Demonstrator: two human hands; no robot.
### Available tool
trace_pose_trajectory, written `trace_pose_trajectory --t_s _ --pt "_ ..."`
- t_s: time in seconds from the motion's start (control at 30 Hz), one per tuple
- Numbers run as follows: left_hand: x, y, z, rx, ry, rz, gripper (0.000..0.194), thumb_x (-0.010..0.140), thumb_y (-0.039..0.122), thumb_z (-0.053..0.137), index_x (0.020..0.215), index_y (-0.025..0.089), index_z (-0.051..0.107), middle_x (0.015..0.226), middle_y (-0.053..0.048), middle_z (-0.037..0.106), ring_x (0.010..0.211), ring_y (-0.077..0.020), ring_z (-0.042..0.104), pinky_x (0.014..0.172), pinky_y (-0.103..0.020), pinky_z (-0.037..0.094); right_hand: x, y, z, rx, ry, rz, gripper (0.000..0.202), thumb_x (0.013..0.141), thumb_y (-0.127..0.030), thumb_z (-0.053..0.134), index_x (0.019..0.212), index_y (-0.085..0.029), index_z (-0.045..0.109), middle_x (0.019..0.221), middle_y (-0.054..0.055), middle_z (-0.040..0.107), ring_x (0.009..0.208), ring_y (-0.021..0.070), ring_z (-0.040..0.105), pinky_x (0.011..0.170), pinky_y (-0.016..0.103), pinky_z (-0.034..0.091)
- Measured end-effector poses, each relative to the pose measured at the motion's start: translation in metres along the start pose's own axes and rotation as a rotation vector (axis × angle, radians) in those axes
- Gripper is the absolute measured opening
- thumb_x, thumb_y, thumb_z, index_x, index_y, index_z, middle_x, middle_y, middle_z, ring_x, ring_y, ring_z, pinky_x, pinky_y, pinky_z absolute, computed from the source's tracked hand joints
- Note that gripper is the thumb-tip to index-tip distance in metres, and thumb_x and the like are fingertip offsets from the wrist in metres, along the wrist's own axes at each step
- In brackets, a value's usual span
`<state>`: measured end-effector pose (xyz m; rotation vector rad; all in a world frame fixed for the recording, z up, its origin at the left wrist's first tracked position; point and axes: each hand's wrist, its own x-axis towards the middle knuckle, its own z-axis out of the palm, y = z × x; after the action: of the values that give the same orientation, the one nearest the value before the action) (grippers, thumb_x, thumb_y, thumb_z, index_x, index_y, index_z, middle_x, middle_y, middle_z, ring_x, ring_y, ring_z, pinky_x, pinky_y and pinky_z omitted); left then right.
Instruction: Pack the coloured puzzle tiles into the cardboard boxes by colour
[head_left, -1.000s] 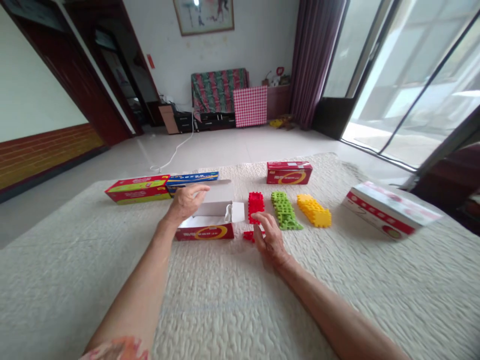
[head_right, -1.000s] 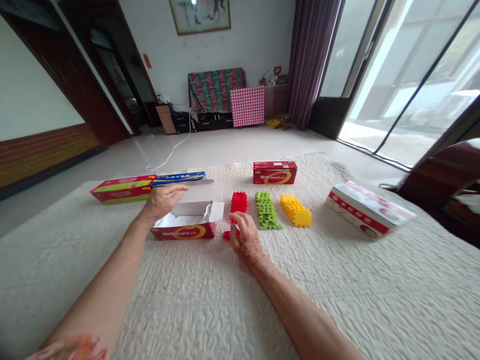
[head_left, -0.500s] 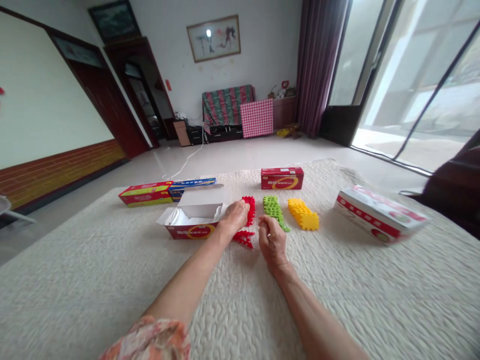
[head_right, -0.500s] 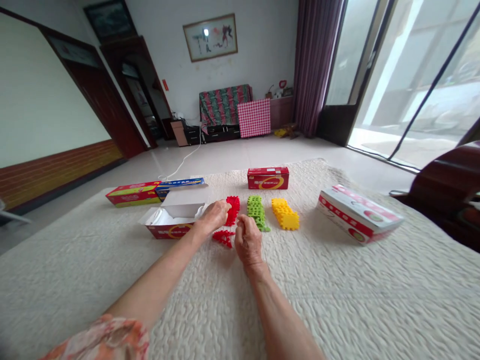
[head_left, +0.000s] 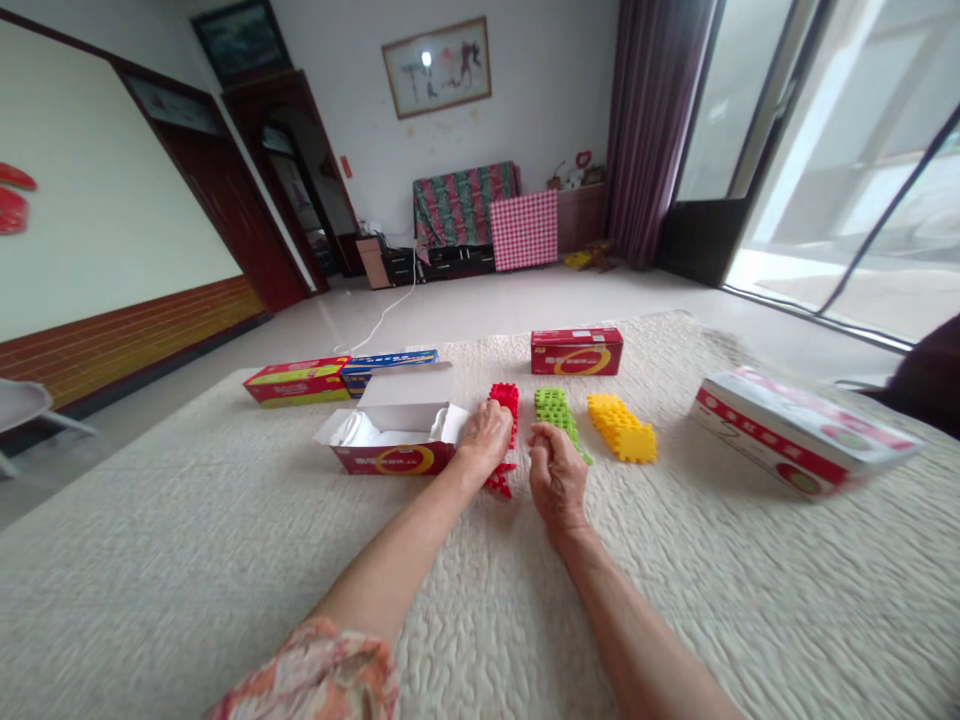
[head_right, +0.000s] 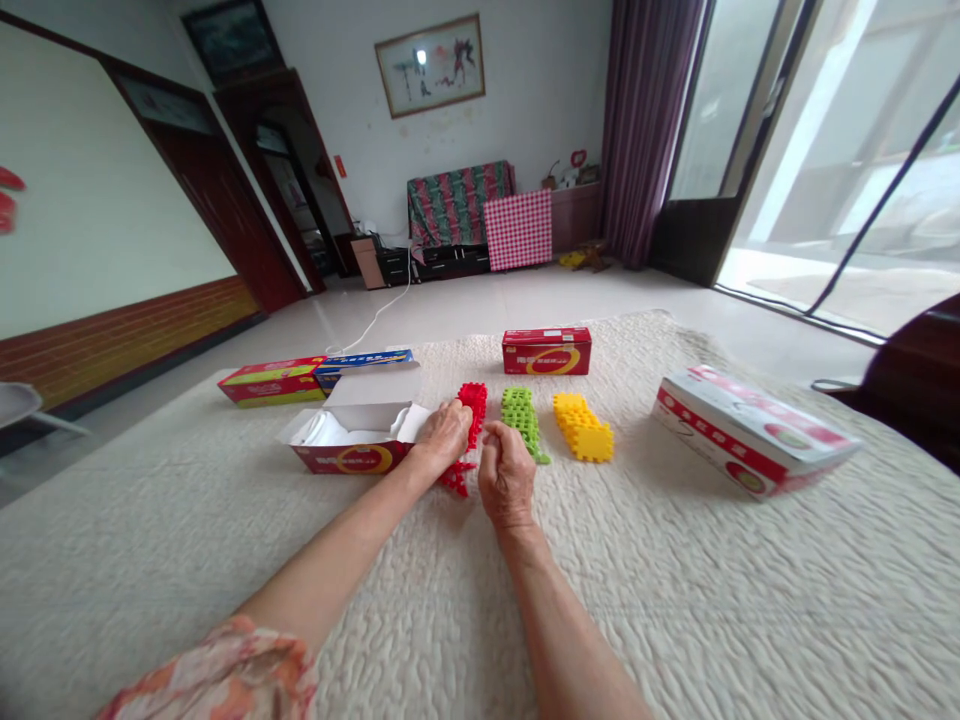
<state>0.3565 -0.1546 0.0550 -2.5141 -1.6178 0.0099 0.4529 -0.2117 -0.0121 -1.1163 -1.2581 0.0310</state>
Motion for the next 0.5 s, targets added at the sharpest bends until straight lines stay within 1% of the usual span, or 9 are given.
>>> trace_pose_trajectory --t_s 0.1,0.17,0.23,0.3,0.33,0.4,0.47,0.5 --pt "-0.004 0.002 -0.005 0.000 0.003 0.003 0.035 0.092 0.003 0.031 0.110 0.007 0.061 0.113 -0.018 0.060 0.109 -0.0242 0.056 0.088 -0.031 0.047 0.000 0.002 -0.001 -0.005 -0.002 0.032 0.024 0.083 -0.018 0.041 0.096 -0.019 0.062 0.077 0.002 0.064 0.070 0.0155 0.060 0.071 0.029 0.048" --pt "-0.006 0.003 -0.011 -0.004 0.031 -0.006 0.035 0.092 0.004 0.032 0.110 0.007 0.061 0.112 -0.018 0.061 0.109 -0.0242 0.057 0.088 -0.031 0.047 0.001 0.003 -0.001 0.001 0.013 0.084 0.024 0.085 -0.021 0.041 0.096 -0.019 0.062 0.077 0.002 0.064 0.068 0.0154 0.060 0.069 0.029 0.048" --pt "-0.008 0.001 -0.021 -0.025 0.085 -0.016 0.034 0.091 0.005 0.035 0.110 0.008 0.062 0.109 -0.017 0.062 0.106 -0.0232 0.059 0.086 -0.030 0.048 0.001 0.004 -0.002 0.012 0.036 0.130 0.023 0.086 -0.023 0.041 0.096 -0.019 0.062 0.076 0.001 0.064 0.066 0.0150 0.060 0.066 0.028 0.048" --pt "-0.009 -0.007 -0.035 -0.062 0.151 -0.031 0.030 0.089 0.008 0.040 0.107 0.010 0.064 0.105 -0.015 0.064 0.101 -0.0216 0.062 0.084 -0.028 0.049 0.002 0.004 -0.002 0.019 0.045 0.149 0.024 0.087 -0.025 0.041 0.096 -0.018 0.062 0.074 0.000 0.064 0.064 0.0147 0.060 0.065 0.027 0.048" --pt "-0.009 -0.014 -0.044 -0.082 0.184 -0.046 0.028 0.087 0.010 0.044 0.105 0.011 0.065 0.104 -0.013 0.066 0.098 -0.0208 0.063 0.084 -0.027 0.049 0.001 0.003 -0.002 0.020 0.040 0.144 0.024 0.087 -0.025 0.041 0.096 -0.018 0.062 0.073 0.000 0.064 0.063 0.0146 0.060 0.064 0.027 0.048" --pt "-0.012 -0.039 -0.059 -0.107 0.260 -0.092 0.026 0.084 0.013 0.048 0.101 0.012 0.067 0.103 -0.011 0.068 0.094 -0.0195 0.064 0.083 -0.026 0.049 0.000 0.001 -0.001 0.011 -0.007 0.110 0.024 0.087 -0.026 0.042 0.096 -0.018 0.062 0.074 0.001 0.065 0.063 0.0144 0.060 0.064 0.026 0.048" --pt "-0.016 -0.073 -0.069 -0.109 0.293 -0.141 0.026 0.082 0.015 0.050 0.099 0.014 0.069 0.101 -0.010 0.069 0.092 -0.0189 0.064 0.081 -0.025 0.049 -0.002 -0.003 0.000 -0.004 -0.113 0.058 0.023 0.086 -0.025 0.043 0.095 -0.018 0.063 0.074 0.001 0.066 0.064 0.0142 0.061 0.064 0.025 0.048" --pt "-0.019 -0.093 -0.071 -0.098 0.270 -0.155 0.025 0.080 0.015 0.050 0.095 0.015 0.070 0.098 -0.009 0.071 0.091 -0.0190 0.064 0.081 -0.025 0.048 -0.003 -0.004 0.000 -0.012 -0.173 0.035 0.022 0.086 -0.025 0.044 0.094 -0.019 0.064 0.074 0.001 0.067 0.064 0.0140 0.061 0.064 0.025 0.047"
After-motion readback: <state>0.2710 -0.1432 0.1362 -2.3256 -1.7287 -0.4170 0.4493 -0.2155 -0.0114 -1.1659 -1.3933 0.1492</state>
